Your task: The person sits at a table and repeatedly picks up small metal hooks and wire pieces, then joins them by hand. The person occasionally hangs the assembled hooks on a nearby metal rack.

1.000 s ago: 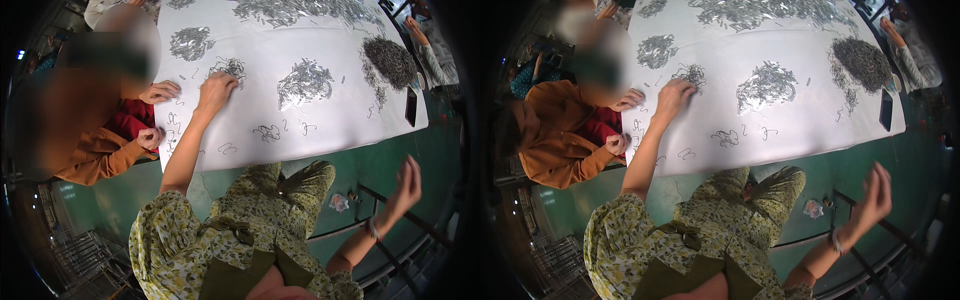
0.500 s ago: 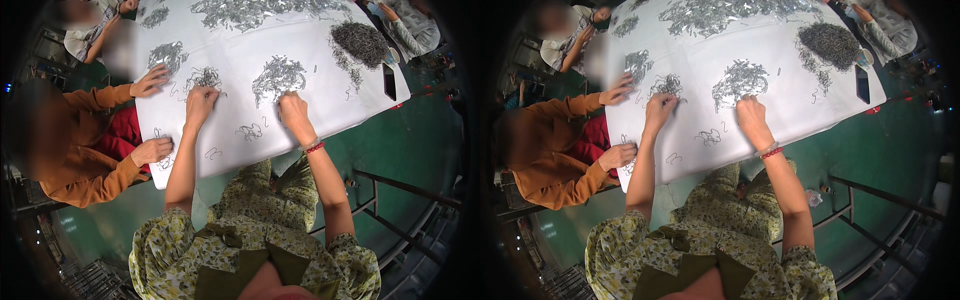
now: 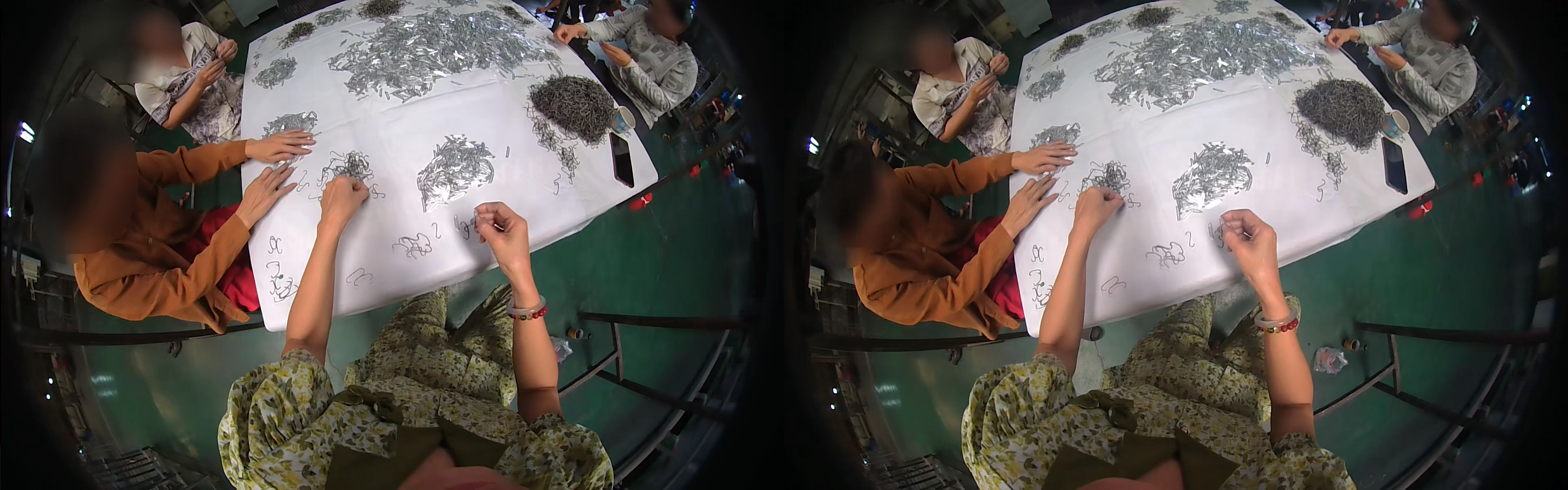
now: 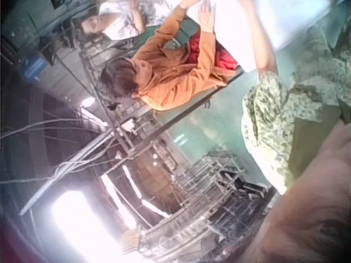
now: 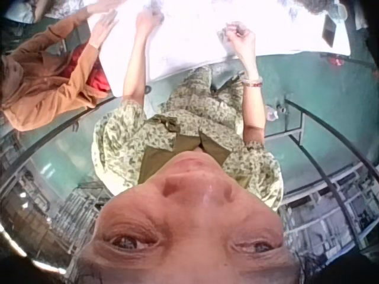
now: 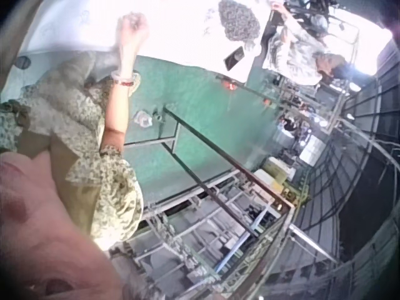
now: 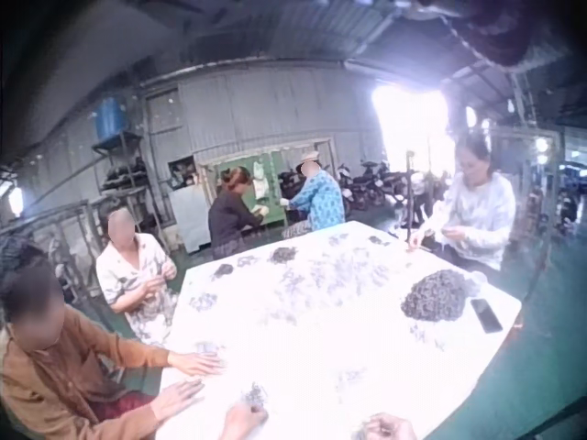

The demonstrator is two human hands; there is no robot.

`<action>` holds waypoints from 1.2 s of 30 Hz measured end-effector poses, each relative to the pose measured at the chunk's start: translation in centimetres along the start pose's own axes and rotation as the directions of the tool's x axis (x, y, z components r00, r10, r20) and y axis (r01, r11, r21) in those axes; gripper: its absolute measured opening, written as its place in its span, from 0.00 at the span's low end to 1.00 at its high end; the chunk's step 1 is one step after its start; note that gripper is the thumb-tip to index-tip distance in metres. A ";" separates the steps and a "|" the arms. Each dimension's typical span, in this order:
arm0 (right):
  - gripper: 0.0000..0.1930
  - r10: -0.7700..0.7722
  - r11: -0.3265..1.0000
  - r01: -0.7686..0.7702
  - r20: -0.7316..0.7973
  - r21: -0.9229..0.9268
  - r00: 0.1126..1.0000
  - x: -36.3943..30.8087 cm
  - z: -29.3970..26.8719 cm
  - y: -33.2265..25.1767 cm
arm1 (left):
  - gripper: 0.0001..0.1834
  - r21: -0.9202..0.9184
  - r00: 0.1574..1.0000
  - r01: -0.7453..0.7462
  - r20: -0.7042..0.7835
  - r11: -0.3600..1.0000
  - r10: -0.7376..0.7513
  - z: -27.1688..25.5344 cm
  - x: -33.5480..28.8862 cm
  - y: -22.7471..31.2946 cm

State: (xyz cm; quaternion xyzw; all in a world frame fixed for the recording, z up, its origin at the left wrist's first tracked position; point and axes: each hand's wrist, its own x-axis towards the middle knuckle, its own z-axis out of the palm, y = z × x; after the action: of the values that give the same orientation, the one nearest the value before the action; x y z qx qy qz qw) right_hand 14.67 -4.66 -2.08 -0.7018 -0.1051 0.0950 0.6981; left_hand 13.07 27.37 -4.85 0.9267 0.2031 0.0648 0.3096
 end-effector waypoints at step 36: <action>0.12 -0.252 0.848 0.207 -0.028 -0.487 0.967 -0.6 2.7 2.0 | 0.04 -0.919 0.984 0.113 0.155 0.378 0.082 3.7 -15.0 9.2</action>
State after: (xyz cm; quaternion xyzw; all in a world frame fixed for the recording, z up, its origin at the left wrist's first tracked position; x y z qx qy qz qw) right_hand 13.42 -2.25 -4.12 -0.8388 -0.1769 -0.0501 0.5125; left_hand 3.44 12.42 -2.24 0.5962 0.1133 0.0826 0.7905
